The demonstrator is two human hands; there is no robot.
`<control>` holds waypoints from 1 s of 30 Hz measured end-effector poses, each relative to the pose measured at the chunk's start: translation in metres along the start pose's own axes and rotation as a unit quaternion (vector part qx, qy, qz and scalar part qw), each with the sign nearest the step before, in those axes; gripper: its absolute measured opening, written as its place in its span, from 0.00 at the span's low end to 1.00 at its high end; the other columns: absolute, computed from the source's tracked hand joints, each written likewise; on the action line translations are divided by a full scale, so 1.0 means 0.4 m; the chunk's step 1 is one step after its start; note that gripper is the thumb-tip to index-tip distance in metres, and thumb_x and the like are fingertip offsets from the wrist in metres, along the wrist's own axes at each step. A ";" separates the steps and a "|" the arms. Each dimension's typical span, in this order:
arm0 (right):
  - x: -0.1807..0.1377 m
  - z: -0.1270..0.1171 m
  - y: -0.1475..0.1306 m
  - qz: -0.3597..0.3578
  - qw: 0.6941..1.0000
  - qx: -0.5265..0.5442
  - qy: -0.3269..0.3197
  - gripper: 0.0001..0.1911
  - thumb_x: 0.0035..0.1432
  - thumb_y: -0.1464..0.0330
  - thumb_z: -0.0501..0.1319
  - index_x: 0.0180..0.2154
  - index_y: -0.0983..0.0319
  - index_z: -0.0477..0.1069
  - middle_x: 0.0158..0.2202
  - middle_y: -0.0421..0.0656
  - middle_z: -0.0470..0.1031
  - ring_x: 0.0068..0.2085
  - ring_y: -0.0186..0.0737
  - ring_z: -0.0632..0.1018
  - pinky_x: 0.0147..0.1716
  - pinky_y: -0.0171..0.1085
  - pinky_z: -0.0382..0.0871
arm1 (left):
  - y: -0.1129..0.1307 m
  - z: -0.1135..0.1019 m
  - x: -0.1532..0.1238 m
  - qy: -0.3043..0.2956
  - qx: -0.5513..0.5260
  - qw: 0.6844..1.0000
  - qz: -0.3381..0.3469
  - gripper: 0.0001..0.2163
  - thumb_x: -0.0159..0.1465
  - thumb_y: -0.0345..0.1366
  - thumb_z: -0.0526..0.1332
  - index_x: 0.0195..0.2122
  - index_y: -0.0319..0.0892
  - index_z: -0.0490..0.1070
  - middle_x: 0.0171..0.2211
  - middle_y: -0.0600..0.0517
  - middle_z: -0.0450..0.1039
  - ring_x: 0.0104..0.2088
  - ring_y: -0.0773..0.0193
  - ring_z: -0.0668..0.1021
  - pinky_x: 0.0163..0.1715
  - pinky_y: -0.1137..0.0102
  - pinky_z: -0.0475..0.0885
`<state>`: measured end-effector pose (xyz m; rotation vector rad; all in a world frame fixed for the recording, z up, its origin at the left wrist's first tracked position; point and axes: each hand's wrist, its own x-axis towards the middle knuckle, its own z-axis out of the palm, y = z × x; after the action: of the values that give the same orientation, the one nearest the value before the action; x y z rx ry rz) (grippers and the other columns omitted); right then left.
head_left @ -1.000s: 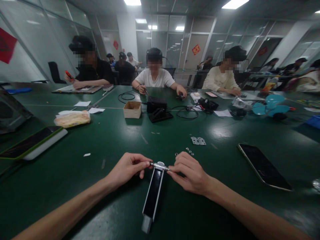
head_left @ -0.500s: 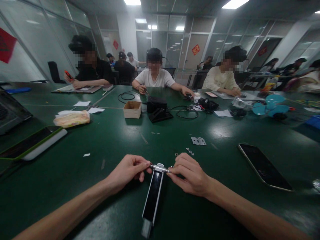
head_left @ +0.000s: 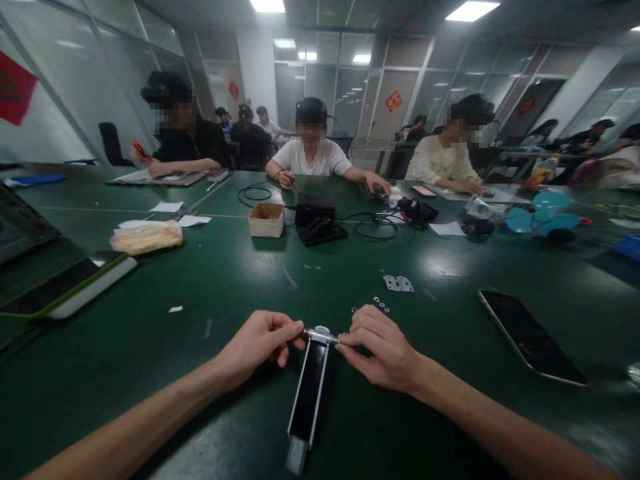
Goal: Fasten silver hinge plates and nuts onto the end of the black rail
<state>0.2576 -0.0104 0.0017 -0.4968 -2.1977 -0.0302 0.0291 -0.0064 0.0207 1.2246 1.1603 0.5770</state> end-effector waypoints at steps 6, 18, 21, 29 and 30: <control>-0.004 0.001 0.008 0.014 1.000 -0.008 -0.003 0.06 0.59 0.74 0.58 0.29 0.65 0.68 0.24 0.42 0.68 0.28 0.36 0.67 0.27 0.37 0.63 | -0.002 0.000 0.001 -0.008 0.016 1.000 0.024 0.22 0.53 0.55 0.64 0.25 0.37 0.70 0.24 0.55 0.72 0.16 0.75 0.63 0.18 0.76 0.52; -0.001 0.019 -0.010 0.031 0.999 0.005 0.016 0.08 0.58 0.76 0.58 0.27 0.64 0.66 0.23 0.41 0.67 0.27 0.35 0.66 0.26 0.36 0.61 | -0.029 0.041 -0.001 0.089 -0.001 0.996 0.031 0.21 0.54 0.55 0.60 0.26 0.39 0.69 0.13 0.61 0.60 0.15 0.73 0.60 0.17 0.76 0.51; -0.006 0.023 -0.008 0.040 0.999 0.002 0.014 0.07 0.58 0.76 0.58 0.27 0.64 0.66 0.23 0.41 0.67 0.27 0.35 0.66 0.27 0.36 0.61 | -0.027 0.043 -0.006 0.088 -0.001 0.996 0.032 0.22 0.53 0.56 0.60 0.26 0.39 0.68 0.13 0.61 0.58 0.15 0.73 0.58 0.17 0.76 0.50; -0.010 0.026 0.002 0.048 0.999 -0.005 -0.012 0.07 0.61 0.73 0.57 0.30 0.64 0.70 0.25 0.42 0.69 0.28 0.36 0.67 0.28 0.37 0.61 | -0.014 0.015 -0.002 0.030 0.109 0.990 0.086 0.18 0.58 0.51 0.57 0.29 0.38 0.69 0.22 0.56 0.68 0.17 0.72 0.62 0.17 0.75 0.55; -0.011 0.027 0.002 0.053 0.998 -0.007 -0.018 0.07 0.61 0.73 0.57 0.30 0.64 0.70 0.25 0.42 0.70 0.28 0.36 0.67 0.28 0.37 0.61 | -0.013 0.010 0.000 0.029 0.140 0.985 0.095 0.18 0.59 0.50 0.57 0.30 0.38 0.70 0.23 0.55 0.69 0.18 0.71 0.64 0.18 0.75 0.57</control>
<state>0.2521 -0.0090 -0.0085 -0.6247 -2.2042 0.0202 0.0314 -0.0096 0.0155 1.5813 1.2099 0.6080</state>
